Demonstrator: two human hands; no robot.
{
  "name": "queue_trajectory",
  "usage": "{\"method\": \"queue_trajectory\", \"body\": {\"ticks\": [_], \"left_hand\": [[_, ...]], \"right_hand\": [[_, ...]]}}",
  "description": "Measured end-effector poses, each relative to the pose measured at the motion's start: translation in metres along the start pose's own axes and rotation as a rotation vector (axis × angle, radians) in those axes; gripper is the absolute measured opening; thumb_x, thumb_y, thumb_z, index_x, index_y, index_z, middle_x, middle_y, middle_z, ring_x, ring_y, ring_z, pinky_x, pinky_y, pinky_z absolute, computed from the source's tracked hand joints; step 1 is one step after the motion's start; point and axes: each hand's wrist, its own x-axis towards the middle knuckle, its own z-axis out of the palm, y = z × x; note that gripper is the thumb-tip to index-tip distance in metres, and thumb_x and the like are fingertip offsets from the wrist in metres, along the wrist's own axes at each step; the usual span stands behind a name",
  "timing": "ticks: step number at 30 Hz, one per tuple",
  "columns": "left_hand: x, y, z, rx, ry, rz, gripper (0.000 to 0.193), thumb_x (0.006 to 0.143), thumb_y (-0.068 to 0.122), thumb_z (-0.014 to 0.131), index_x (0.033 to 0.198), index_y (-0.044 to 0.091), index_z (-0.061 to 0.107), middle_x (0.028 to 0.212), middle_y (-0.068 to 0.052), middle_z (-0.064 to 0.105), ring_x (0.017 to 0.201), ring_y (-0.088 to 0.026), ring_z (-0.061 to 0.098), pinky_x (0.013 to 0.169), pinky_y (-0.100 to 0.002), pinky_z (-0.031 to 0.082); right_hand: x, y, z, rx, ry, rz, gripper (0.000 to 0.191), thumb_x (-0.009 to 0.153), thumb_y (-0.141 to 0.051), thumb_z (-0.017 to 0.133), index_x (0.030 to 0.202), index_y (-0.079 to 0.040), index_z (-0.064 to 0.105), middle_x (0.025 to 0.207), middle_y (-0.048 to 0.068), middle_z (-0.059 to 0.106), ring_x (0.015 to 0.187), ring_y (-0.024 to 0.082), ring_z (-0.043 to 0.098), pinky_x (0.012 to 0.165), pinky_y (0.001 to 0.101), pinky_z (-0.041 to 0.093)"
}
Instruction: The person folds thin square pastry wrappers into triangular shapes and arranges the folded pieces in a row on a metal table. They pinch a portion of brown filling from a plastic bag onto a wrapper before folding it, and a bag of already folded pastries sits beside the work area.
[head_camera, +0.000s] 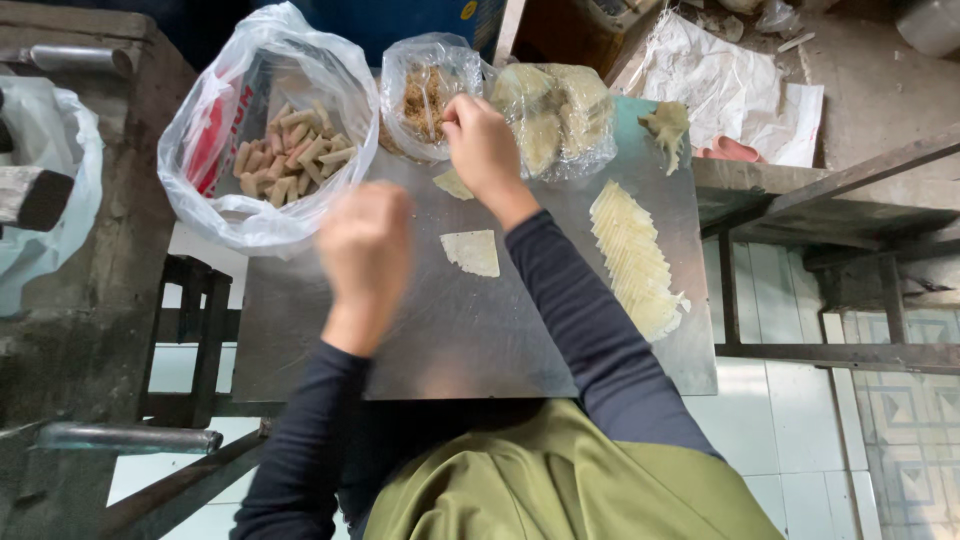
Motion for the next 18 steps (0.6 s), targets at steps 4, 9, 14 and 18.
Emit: {"method": "queue_trajectory", "body": {"ticks": [4,9,14,18], "left_hand": [[-0.022,0.050,0.025,-0.125,-0.279,-0.111,0.041,0.078,0.025,0.079,0.113,0.006,0.067,0.102,-0.011,0.064,0.093,-0.032,0.061,0.074,-0.045,0.045],[-0.035,0.049,0.039,-0.149,-0.362,-0.206,0.023,0.080,0.019,0.078,0.098,0.012,0.066,0.096,-0.009,0.065,0.094,-0.031,0.063,0.076,-0.047,0.046],[-0.045,0.048,0.036,-0.475,-0.295,-0.281,0.024,0.081,0.006,0.075,0.100,0.005,0.060,0.094,-0.015,0.067,0.088,-0.035,0.067,0.076,-0.044,0.054],[-0.044,0.052,0.020,-0.627,-0.363,-0.423,0.035,0.077,0.003,0.075,0.109,0.001,0.061,0.093,-0.018,0.070,0.084,-0.034,0.069,0.072,-0.041,0.056]], "right_hand": [[0.024,0.002,0.032,-0.234,-0.169,0.166,0.020,0.080,-0.008,0.073,0.094,-0.005,0.060,0.085,0.017,0.071,0.085,0.041,0.069,0.072,0.0511,0.051],[0.024,0.004,0.048,-0.342,-0.171,0.200,0.016,0.082,0.001,0.065,0.096,-0.006,0.062,0.084,0.020,0.071,0.087,0.043,0.070,0.073,0.0533,0.052],[0.035,0.016,0.046,-0.255,-0.072,0.166,0.018,0.078,0.001,0.066,0.096,-0.004,0.065,0.097,0.021,0.071,0.089,0.040,0.070,0.075,0.0496,0.055],[0.044,0.024,0.044,-0.367,0.053,0.043,0.011,0.079,0.003,0.063,0.088,-0.001,0.065,0.105,0.023,0.067,0.091,0.038,0.069,0.074,0.0449,0.056]]}}
